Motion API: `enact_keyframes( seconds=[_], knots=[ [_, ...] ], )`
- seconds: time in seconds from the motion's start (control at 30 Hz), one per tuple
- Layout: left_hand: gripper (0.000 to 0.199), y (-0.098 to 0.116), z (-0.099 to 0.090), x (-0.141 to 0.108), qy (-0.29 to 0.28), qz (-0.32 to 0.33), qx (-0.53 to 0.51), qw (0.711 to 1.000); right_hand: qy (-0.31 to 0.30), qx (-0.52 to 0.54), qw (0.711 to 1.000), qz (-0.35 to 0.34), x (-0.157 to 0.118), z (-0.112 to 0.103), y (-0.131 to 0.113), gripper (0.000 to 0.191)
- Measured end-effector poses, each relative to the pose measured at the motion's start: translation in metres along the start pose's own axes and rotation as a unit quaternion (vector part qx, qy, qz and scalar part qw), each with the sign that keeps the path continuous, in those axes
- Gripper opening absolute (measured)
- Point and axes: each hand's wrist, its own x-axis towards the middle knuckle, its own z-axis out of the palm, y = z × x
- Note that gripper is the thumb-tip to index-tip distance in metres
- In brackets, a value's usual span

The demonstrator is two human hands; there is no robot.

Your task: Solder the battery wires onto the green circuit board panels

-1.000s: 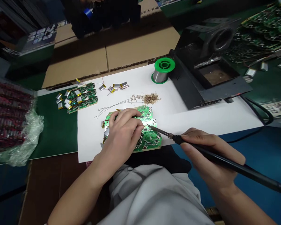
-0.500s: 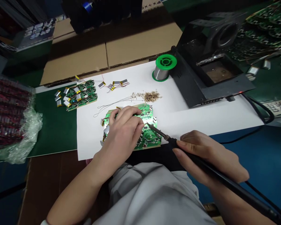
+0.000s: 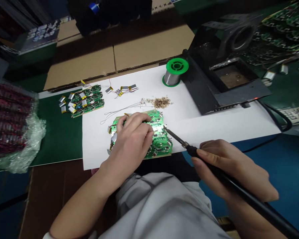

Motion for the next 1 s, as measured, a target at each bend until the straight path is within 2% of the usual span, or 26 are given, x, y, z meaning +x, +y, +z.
enact_keyframes(
  seconds=[0.17,0.27,0.47,0.6,0.73,0.93,1.0],
  knots=[
    [0.023,0.004,0.0,0.002,-0.003,-0.007,0.024,1.0,-0.009,-0.014,1.0,0.012,-0.001,-0.004,0.007,0.038],
    [0.024,0.008,-0.001,0.003,-0.003,-0.011,0.043,0.999,0.004,0.021,0.999,0.03,-0.001,-0.001,0.003,0.042],
    [0.023,0.013,-0.002,0.008,0.001,-0.001,0.078,0.997,0.058,0.096,0.987,0.118,0.004,0.009,-0.013,0.039],
    [0.022,0.014,-0.002,0.011,0.0,0.017,0.113,0.993,0.069,0.127,0.984,0.103,0.005,0.012,-0.01,0.044],
    [0.021,0.016,-0.002,0.013,-0.011,0.025,0.14,0.99,0.055,0.146,0.985,0.072,0.005,0.012,-0.002,0.048],
    [0.021,0.018,-0.002,0.013,-0.012,0.022,0.154,0.988,0.052,0.137,0.987,0.062,0.007,0.013,-0.003,0.044],
    [0.021,0.018,-0.002,0.013,-0.014,0.022,0.155,0.988,0.043,0.119,0.989,0.078,0.008,0.012,-0.007,0.04]
  ],
)
